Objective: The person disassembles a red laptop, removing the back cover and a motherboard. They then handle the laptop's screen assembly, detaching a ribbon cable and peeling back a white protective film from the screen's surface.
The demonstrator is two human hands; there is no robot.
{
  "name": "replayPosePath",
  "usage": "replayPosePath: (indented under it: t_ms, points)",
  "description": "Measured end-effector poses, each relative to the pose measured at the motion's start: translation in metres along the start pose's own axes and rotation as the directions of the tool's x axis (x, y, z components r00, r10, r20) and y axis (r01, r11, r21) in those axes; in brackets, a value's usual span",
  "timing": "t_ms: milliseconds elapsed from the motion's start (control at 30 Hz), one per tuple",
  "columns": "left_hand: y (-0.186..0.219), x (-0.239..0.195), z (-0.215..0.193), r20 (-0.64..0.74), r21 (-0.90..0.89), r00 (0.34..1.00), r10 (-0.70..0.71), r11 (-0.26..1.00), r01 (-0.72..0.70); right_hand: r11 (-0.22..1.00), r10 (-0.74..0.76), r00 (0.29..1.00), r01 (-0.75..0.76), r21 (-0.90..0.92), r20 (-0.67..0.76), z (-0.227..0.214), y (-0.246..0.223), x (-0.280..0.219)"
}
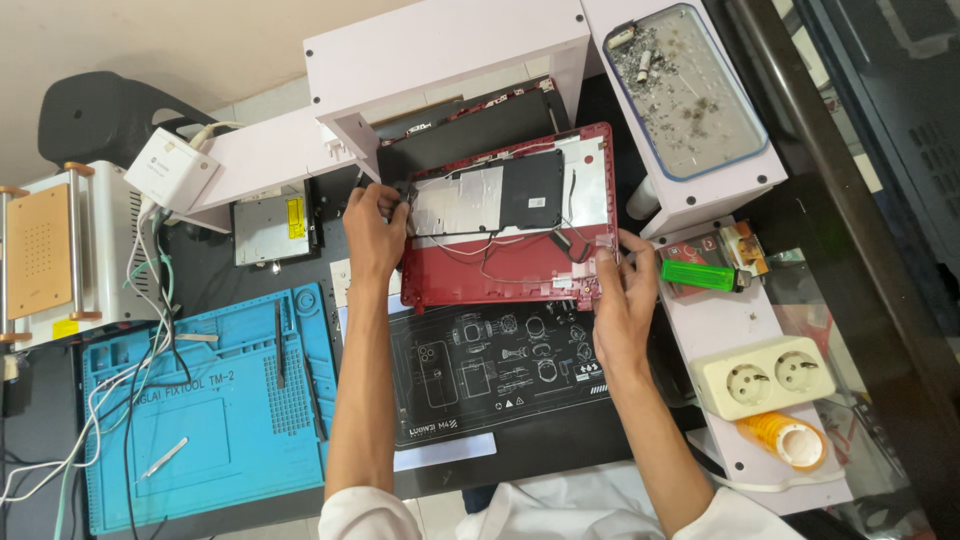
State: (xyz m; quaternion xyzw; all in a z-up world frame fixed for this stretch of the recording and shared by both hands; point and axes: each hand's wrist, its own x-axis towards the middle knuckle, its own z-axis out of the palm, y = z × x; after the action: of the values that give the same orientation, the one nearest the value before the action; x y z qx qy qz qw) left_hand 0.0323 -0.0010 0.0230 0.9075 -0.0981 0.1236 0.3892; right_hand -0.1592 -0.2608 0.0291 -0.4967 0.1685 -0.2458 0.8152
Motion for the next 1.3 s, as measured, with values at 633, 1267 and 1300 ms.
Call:
replayPosePath:
  t_ms: [633, 1267, 1300]
  points:
    - [-0.021, 0.031, 0.023, -0.058, 0.070, 0.982, 0.179, 0.982, -0.175, 0.975, 0.201, 0.979, -0.197, 0.098, -0.025, -0.024, 0.026, -0.057]
    - [-0.007, 0.037, 0.027, 0.264, 0.567, 0.942, 0.206, 0.757, -0.325, 0.942, 0.295, 0.955, -0.289, 0.172, -0.010, -0.050, 0.038, -0.064]
    - [-0.008, 0.039, 0.027, 0.286, 0.547, 0.946, 0.153, 0.784, -0.293, 0.941, 0.297, 0.955, -0.290, 0.173, -0.010, -0.051, 0.038, -0.064]
